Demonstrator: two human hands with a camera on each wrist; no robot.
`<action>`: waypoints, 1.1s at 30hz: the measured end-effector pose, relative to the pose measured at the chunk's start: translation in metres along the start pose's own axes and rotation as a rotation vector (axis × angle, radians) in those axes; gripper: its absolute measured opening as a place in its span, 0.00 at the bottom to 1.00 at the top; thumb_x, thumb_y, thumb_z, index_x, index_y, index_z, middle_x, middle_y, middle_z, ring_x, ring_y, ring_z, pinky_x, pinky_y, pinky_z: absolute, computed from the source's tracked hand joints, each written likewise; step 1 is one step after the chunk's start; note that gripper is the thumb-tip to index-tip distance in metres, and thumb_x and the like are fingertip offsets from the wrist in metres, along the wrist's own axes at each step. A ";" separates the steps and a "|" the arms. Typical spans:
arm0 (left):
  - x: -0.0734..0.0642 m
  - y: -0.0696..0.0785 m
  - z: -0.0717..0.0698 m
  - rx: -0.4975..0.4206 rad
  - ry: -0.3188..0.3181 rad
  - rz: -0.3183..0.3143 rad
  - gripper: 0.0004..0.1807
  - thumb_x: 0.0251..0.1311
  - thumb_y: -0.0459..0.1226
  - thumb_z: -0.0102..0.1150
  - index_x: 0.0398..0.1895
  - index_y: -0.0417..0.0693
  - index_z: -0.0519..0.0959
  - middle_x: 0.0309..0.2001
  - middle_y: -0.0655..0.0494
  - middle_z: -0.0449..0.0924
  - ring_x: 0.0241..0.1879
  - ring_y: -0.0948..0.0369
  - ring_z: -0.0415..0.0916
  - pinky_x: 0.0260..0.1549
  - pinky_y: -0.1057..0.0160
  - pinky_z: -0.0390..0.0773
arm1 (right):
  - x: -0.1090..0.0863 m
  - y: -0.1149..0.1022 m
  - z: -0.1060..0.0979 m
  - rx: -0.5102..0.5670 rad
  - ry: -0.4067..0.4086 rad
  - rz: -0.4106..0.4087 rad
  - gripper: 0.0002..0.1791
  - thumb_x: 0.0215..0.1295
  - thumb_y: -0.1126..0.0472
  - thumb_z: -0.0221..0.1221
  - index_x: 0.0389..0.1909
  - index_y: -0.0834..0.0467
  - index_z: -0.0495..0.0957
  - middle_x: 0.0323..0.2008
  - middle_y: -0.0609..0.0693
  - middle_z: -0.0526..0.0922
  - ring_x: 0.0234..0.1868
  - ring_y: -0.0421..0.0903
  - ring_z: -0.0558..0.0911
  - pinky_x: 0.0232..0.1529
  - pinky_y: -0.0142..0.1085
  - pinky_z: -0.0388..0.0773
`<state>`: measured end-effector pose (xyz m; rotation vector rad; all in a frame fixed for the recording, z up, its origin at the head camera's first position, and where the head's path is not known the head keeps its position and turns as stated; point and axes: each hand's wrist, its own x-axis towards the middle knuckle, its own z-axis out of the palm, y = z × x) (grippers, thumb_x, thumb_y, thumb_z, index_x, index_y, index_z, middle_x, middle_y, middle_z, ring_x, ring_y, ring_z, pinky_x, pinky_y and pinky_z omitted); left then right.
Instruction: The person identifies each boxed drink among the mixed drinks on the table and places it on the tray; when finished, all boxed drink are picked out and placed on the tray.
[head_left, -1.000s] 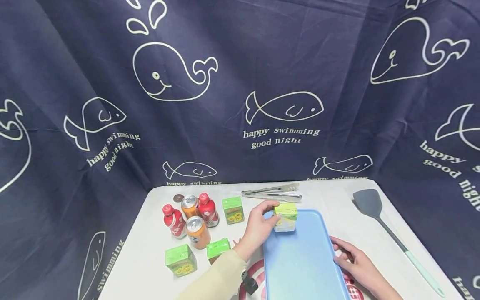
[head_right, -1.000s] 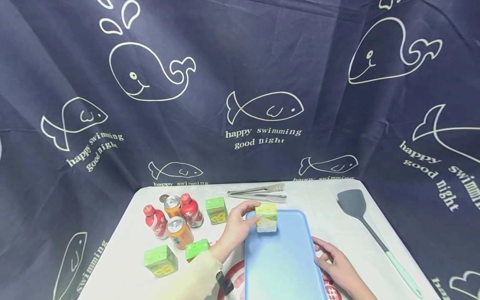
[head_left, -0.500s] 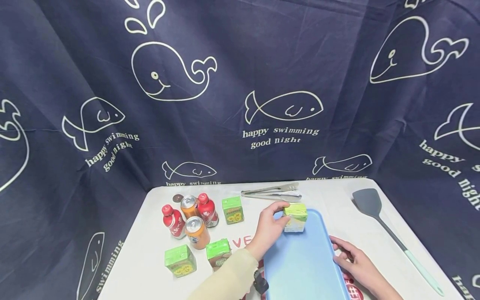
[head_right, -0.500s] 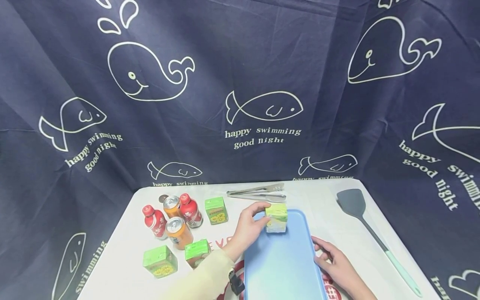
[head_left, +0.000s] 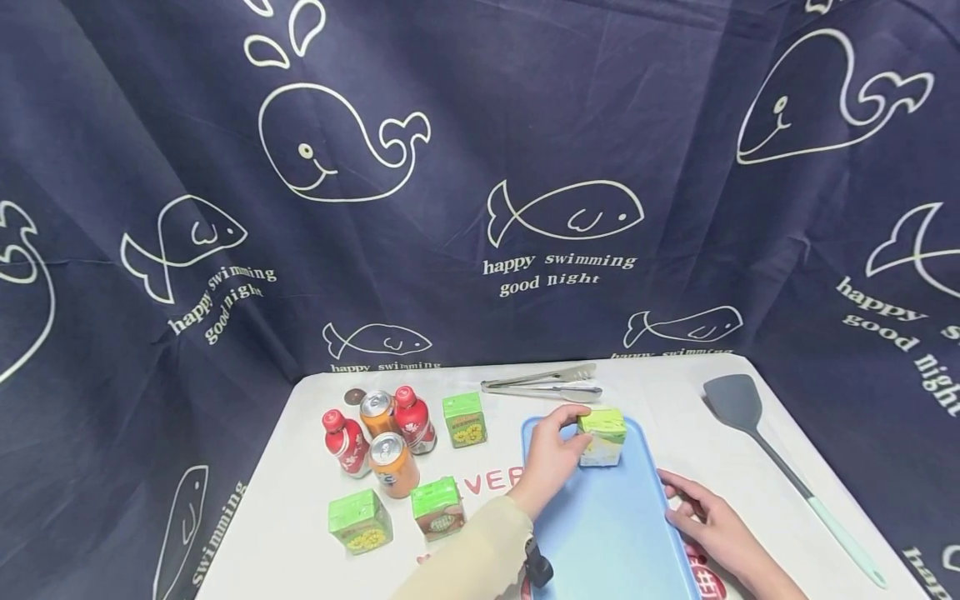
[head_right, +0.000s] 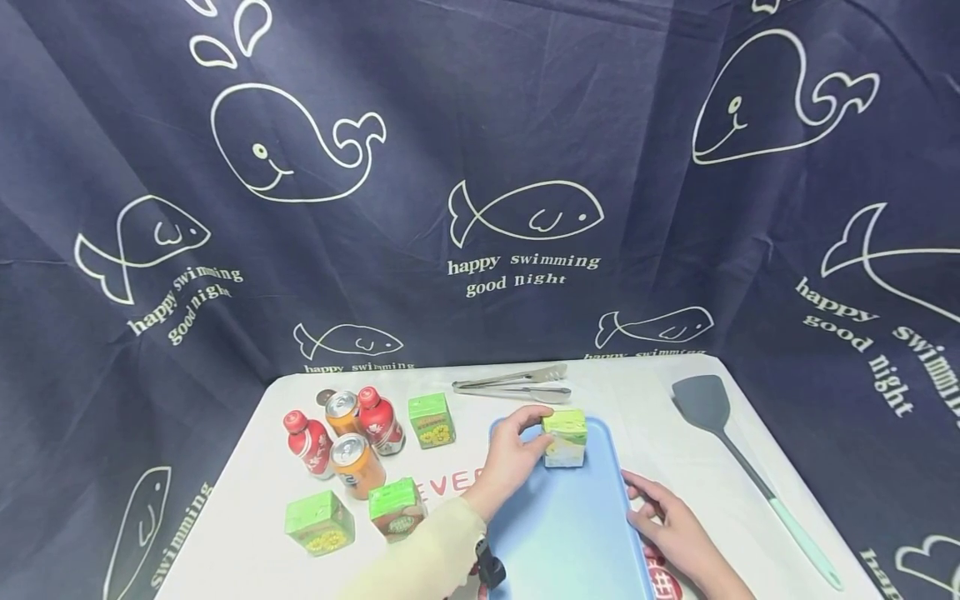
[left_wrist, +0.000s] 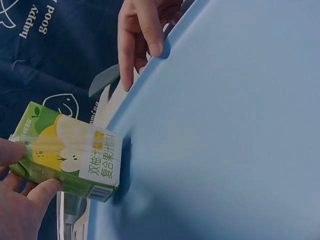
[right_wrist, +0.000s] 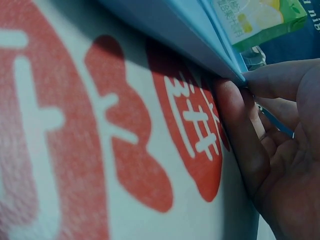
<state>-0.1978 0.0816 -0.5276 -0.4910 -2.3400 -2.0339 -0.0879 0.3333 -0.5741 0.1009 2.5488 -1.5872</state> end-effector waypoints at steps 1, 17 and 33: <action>0.000 0.000 0.001 0.003 0.000 0.007 0.21 0.61 0.23 0.68 0.54 0.50 0.85 0.51 0.60 0.86 0.59 0.61 0.79 0.62 0.47 0.79 | 0.000 0.000 0.000 0.005 0.000 0.000 0.35 0.71 0.66 0.63 0.76 0.67 0.64 0.50 0.56 0.77 0.36 0.42 0.78 0.34 0.33 0.78; 0.000 -0.007 0.020 0.012 -0.002 -0.001 0.21 0.60 0.23 0.69 0.53 0.50 0.85 0.51 0.62 0.86 0.57 0.63 0.79 0.60 0.50 0.81 | 0.000 0.002 0.002 0.014 -0.007 -0.010 0.35 0.71 0.66 0.63 0.76 0.68 0.63 0.52 0.56 0.76 0.36 0.42 0.78 0.34 0.33 0.79; 0.003 -0.007 0.020 0.036 -0.037 0.023 0.21 0.61 0.24 0.69 0.56 0.51 0.84 0.54 0.61 0.85 0.57 0.64 0.79 0.60 0.53 0.82 | 0.002 0.006 0.002 -0.013 0.011 0.007 0.35 0.71 0.67 0.63 0.76 0.66 0.64 0.52 0.55 0.76 0.36 0.41 0.78 0.34 0.32 0.78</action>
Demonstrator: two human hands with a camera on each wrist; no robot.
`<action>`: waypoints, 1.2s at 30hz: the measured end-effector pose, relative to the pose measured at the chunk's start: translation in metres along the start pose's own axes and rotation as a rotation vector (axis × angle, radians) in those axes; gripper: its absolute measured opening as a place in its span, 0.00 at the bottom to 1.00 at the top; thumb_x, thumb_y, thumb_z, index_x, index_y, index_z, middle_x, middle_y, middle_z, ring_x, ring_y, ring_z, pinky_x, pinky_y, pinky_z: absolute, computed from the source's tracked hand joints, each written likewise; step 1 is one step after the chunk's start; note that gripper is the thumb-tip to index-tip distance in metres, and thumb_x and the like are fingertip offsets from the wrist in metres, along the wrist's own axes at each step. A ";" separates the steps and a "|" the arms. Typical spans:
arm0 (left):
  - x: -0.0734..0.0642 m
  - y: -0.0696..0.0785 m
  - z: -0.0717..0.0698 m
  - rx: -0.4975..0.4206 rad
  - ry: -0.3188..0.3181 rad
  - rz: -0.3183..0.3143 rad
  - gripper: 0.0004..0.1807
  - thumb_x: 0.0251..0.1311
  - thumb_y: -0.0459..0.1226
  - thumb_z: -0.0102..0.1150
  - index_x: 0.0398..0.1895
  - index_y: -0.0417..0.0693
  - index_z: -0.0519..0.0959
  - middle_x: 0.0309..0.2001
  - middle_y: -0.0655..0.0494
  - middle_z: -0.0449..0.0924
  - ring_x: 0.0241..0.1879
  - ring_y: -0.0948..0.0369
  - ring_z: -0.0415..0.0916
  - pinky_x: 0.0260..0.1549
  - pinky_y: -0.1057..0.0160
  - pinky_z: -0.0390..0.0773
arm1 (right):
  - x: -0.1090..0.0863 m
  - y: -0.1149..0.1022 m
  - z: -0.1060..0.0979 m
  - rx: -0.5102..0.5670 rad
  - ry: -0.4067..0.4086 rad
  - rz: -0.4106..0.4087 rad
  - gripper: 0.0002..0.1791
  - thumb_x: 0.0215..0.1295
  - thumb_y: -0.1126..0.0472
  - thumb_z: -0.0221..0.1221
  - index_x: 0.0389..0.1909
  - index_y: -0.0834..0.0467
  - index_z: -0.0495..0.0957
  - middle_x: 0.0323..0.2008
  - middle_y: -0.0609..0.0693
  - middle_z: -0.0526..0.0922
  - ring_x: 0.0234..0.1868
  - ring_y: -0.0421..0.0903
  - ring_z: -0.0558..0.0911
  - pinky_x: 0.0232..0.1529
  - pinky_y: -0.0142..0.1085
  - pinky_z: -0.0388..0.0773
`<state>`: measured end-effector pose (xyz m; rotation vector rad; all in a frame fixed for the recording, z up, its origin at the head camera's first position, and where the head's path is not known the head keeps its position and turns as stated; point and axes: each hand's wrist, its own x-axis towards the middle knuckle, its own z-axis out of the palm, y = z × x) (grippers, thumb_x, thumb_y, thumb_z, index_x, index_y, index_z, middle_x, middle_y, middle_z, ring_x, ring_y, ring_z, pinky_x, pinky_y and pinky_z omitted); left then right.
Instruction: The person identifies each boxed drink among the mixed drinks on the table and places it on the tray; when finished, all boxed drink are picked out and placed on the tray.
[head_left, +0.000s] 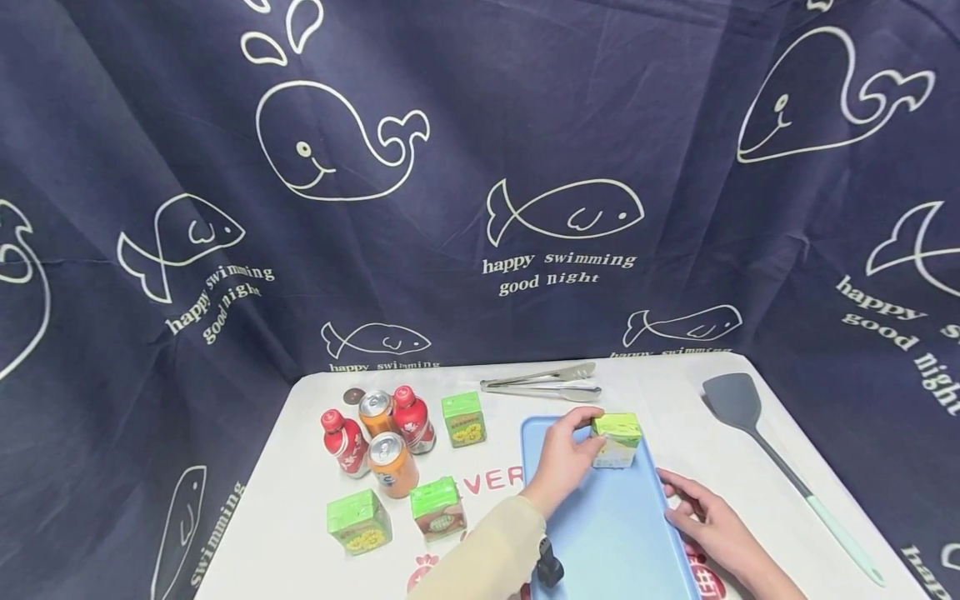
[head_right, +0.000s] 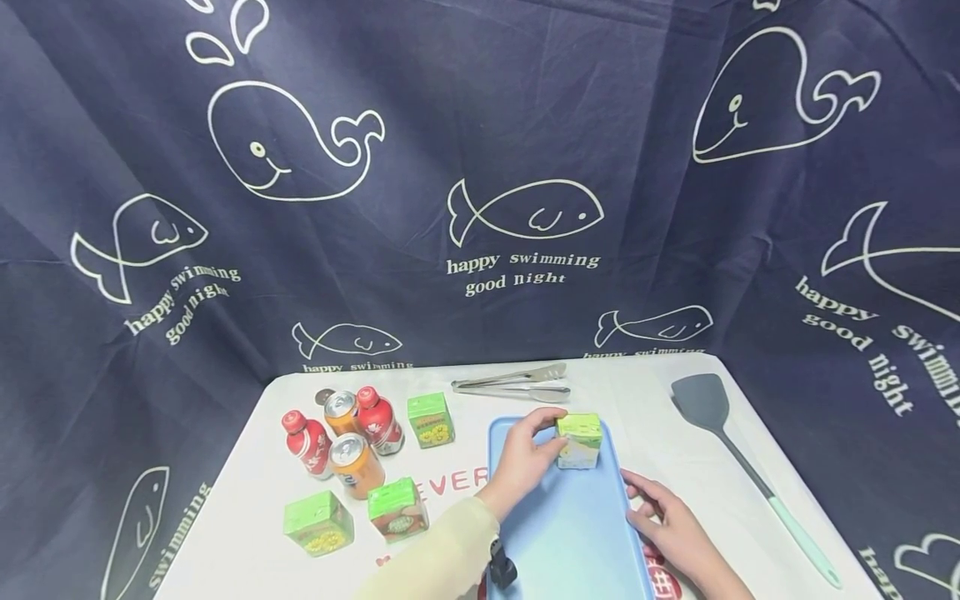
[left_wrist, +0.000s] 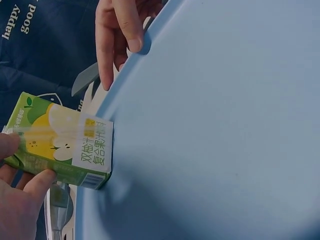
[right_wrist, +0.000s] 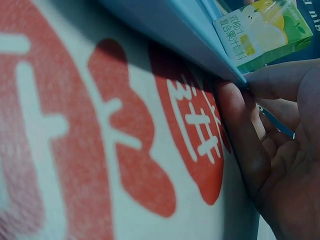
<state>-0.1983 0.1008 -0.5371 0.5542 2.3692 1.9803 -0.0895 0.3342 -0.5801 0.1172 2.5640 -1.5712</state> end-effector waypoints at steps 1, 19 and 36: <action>0.000 0.000 0.000 0.003 -0.003 0.002 0.21 0.62 0.24 0.69 0.56 0.50 0.84 0.54 0.61 0.85 0.58 0.64 0.79 0.60 0.53 0.82 | 0.000 0.000 0.000 -0.001 0.003 -0.003 0.35 0.71 0.67 0.63 0.76 0.66 0.64 0.52 0.55 0.76 0.36 0.41 0.78 0.34 0.32 0.78; -0.010 0.004 -0.009 0.094 -0.075 0.051 0.27 0.67 0.28 0.67 0.69 0.49 0.78 0.66 0.57 0.79 0.64 0.60 0.76 0.58 0.60 0.81 | -0.001 -0.003 -0.001 -0.035 -0.005 0.011 0.35 0.71 0.65 0.64 0.76 0.65 0.64 0.54 0.55 0.77 0.38 0.41 0.78 0.39 0.32 0.76; -0.042 0.014 -0.045 0.428 -0.190 0.268 0.31 0.71 0.39 0.64 0.76 0.53 0.70 0.76 0.62 0.65 0.74 0.61 0.64 0.73 0.57 0.66 | -0.002 -0.004 0.000 -0.039 0.005 -0.016 0.34 0.72 0.65 0.63 0.76 0.65 0.64 0.53 0.55 0.77 0.37 0.41 0.77 0.38 0.32 0.76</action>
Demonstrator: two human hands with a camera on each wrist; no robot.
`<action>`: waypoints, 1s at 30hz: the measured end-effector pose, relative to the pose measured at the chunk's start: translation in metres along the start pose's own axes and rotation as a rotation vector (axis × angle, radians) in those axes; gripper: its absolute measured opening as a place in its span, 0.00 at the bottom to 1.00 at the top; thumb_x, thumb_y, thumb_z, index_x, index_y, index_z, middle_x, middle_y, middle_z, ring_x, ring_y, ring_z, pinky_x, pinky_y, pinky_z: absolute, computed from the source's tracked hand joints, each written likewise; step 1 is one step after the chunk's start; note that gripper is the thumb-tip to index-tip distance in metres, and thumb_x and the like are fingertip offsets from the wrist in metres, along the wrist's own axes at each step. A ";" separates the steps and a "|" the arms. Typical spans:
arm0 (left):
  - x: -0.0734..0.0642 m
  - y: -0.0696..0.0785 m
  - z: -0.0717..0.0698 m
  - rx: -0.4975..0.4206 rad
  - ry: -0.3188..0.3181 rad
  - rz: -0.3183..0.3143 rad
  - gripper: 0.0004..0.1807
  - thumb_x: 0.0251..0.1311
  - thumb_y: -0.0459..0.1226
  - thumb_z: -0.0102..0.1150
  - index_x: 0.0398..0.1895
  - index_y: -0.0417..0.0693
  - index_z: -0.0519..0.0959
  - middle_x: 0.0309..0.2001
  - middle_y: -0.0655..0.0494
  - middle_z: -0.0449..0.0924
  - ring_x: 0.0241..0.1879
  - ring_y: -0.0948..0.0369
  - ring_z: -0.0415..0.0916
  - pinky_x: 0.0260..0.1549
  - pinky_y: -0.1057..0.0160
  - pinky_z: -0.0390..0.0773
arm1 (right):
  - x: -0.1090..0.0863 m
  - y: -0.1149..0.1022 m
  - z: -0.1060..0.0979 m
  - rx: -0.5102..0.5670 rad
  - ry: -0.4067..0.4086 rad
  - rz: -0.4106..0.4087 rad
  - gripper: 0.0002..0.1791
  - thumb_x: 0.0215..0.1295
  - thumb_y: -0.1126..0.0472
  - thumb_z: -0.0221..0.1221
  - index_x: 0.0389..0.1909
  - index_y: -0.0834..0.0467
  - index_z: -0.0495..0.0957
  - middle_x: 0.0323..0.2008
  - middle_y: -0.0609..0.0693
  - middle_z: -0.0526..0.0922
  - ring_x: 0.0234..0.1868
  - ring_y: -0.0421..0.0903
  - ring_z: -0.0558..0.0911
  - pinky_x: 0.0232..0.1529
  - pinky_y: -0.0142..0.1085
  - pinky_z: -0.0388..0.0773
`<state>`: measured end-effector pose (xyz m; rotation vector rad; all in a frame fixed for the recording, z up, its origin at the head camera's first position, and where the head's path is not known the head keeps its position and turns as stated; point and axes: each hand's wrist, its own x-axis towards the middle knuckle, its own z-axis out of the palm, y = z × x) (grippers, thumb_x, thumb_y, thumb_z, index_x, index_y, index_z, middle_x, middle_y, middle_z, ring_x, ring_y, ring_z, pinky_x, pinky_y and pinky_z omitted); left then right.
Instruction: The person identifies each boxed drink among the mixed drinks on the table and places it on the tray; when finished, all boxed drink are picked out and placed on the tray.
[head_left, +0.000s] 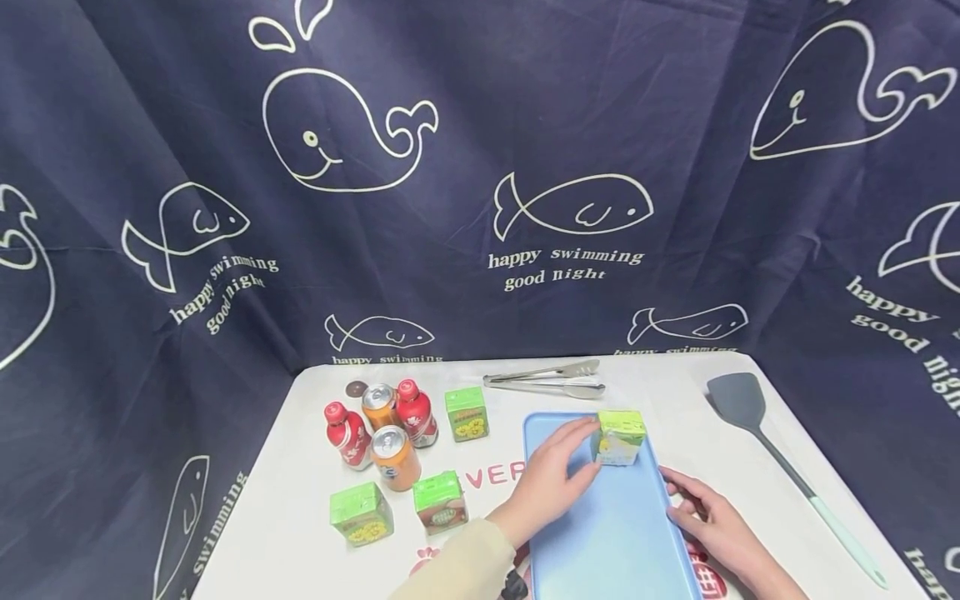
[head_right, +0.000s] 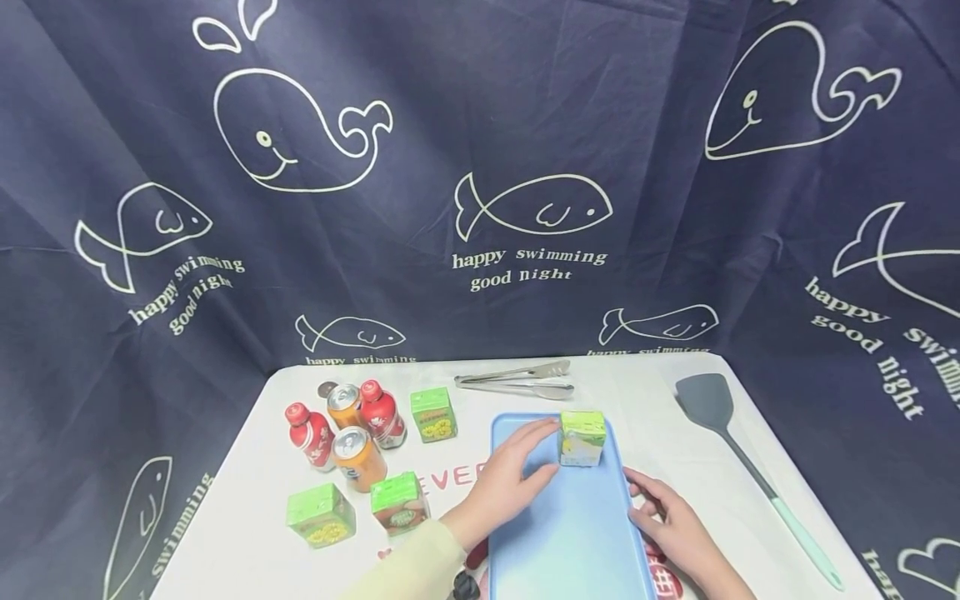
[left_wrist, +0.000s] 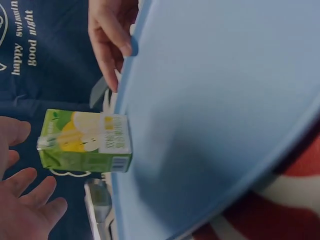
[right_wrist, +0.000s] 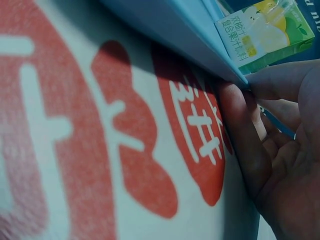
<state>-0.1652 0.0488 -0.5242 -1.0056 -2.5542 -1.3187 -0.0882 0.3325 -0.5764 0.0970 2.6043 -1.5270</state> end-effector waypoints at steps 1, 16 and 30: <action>-0.002 0.001 -0.003 0.012 0.002 0.011 0.32 0.71 0.39 0.64 0.76 0.53 0.70 0.77 0.61 0.64 0.75 0.60 0.63 0.72 0.56 0.66 | 0.000 -0.001 0.000 0.001 0.000 0.003 0.34 0.72 0.65 0.63 0.76 0.65 0.64 0.53 0.55 0.77 0.38 0.41 0.77 0.38 0.32 0.76; -0.048 0.002 -0.052 0.271 0.023 0.196 0.31 0.69 0.41 0.66 0.75 0.52 0.71 0.77 0.51 0.65 0.75 0.54 0.64 0.74 0.46 0.63 | 0.004 0.003 0.002 0.036 -0.002 -0.013 0.34 0.72 0.67 0.63 0.76 0.67 0.64 0.52 0.56 0.75 0.34 0.41 0.77 0.29 0.33 0.79; -0.082 -0.013 -0.107 0.327 0.150 0.108 0.28 0.65 0.37 0.69 0.69 0.50 0.77 0.72 0.54 0.73 0.73 0.55 0.67 0.75 0.44 0.62 | 0.004 0.003 0.003 0.066 0.001 -0.044 0.33 0.71 0.68 0.62 0.75 0.69 0.64 0.50 0.55 0.76 0.34 0.42 0.78 0.30 0.33 0.78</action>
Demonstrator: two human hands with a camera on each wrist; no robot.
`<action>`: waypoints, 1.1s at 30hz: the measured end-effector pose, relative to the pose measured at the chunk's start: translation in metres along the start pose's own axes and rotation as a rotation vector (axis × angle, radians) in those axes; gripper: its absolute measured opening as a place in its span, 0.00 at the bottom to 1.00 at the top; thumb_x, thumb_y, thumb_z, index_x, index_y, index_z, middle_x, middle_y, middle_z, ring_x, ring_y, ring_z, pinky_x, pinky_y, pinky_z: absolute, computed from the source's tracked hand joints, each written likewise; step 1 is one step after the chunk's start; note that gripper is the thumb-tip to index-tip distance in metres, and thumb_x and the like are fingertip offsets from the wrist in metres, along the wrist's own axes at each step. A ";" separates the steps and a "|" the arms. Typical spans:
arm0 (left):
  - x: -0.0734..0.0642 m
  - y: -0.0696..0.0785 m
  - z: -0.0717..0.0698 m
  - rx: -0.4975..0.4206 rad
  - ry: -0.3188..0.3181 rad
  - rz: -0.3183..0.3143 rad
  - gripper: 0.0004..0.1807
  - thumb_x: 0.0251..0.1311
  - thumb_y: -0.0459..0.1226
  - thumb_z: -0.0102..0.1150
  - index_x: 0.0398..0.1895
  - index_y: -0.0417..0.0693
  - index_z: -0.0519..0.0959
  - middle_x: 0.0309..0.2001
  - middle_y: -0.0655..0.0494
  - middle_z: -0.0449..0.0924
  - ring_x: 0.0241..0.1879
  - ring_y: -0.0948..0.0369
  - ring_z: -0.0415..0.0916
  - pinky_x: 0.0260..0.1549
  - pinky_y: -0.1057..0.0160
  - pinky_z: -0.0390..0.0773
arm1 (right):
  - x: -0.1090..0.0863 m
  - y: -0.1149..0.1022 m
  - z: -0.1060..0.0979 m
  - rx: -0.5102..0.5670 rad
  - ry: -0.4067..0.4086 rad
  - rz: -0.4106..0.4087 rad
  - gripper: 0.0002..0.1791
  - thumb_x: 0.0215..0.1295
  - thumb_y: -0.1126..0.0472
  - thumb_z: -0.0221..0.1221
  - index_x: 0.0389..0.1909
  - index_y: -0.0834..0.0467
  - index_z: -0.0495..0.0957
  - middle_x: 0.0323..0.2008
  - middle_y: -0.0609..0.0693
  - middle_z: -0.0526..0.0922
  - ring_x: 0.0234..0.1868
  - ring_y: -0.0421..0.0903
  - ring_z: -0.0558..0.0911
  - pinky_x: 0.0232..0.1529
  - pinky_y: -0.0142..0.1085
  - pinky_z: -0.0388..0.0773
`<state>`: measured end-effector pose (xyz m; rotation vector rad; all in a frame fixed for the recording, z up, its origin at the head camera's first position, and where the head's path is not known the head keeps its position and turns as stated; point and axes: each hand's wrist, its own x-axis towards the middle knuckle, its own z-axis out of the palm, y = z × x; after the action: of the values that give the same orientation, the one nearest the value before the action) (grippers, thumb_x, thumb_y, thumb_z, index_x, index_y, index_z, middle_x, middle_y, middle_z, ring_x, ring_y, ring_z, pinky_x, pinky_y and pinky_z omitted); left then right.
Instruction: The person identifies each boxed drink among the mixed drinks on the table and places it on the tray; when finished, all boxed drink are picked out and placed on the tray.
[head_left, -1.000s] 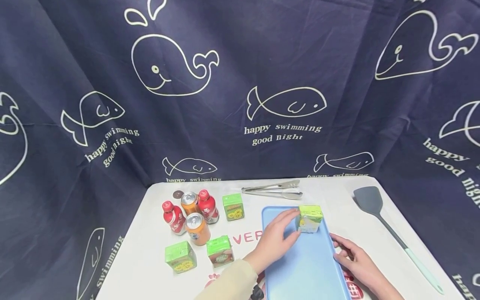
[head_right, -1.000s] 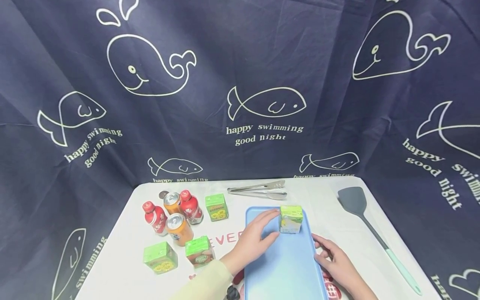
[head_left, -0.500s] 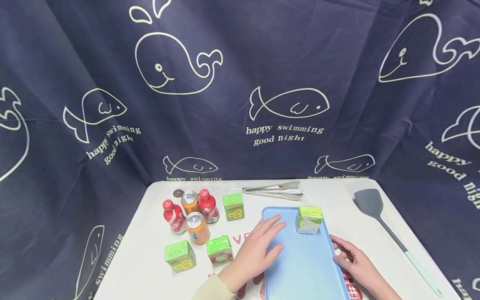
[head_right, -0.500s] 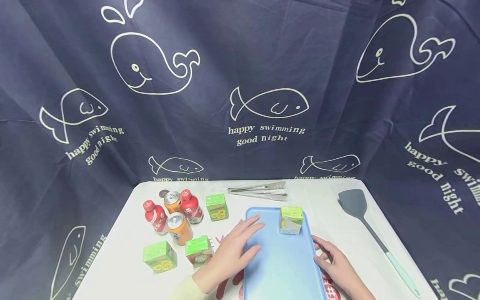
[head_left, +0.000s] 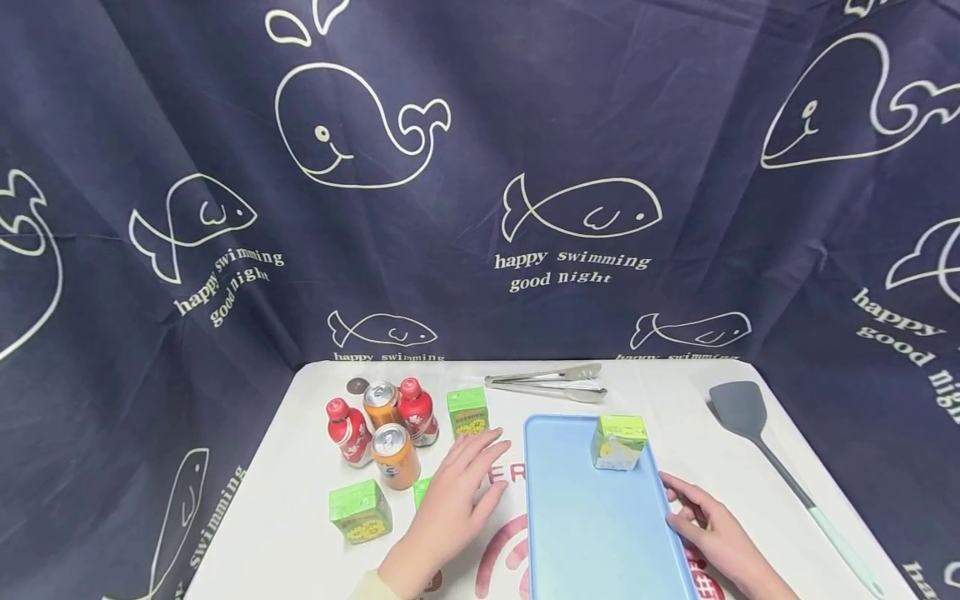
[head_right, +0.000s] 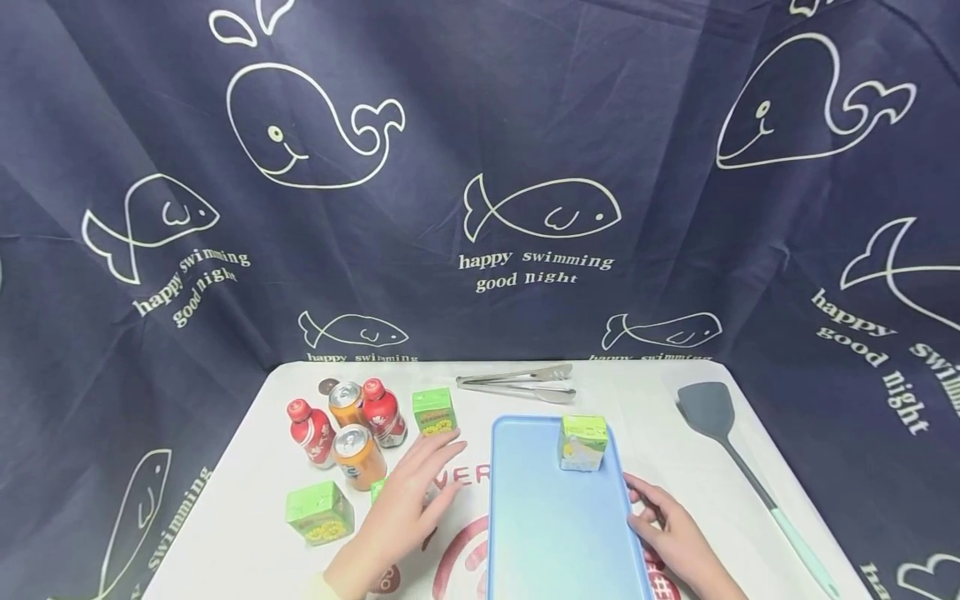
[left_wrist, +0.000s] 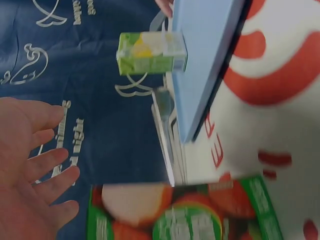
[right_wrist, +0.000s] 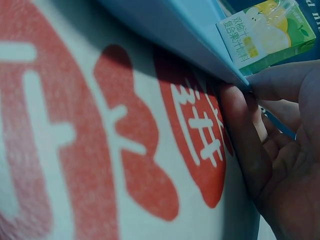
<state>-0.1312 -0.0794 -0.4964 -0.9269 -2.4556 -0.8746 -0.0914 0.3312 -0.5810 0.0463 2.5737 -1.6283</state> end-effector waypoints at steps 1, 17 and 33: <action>-0.002 -0.002 -0.003 -0.001 0.009 -0.009 0.28 0.65 0.37 0.69 0.69 0.50 0.77 0.72 0.54 0.73 0.72 0.54 0.68 0.75 0.44 0.62 | 0.000 0.000 0.000 0.001 0.001 0.002 0.33 0.71 0.68 0.62 0.75 0.69 0.64 0.50 0.55 0.76 0.34 0.42 0.78 0.30 0.33 0.79; -0.044 -0.040 -0.033 -0.005 0.149 -0.217 0.22 0.68 0.37 0.68 0.64 0.54 0.81 0.66 0.59 0.79 0.66 0.55 0.75 0.64 0.46 0.77 | -0.001 0.001 0.000 0.024 -0.005 0.035 0.34 0.71 0.69 0.63 0.75 0.69 0.64 0.51 0.56 0.76 0.35 0.42 0.77 0.32 0.33 0.79; -0.076 -0.067 -0.058 0.045 0.254 -0.341 0.24 0.63 0.32 0.72 0.62 0.52 0.82 0.64 0.60 0.80 0.65 0.53 0.76 0.70 0.74 0.63 | 0.001 0.003 -0.001 0.027 -0.022 0.108 0.36 0.72 0.68 0.63 0.77 0.67 0.62 0.54 0.57 0.75 0.38 0.42 0.76 0.37 0.33 0.79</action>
<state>-0.1158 -0.1925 -0.5216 -0.3567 -2.4308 -0.9736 -0.0922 0.3331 -0.5832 0.1649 2.4860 -1.6166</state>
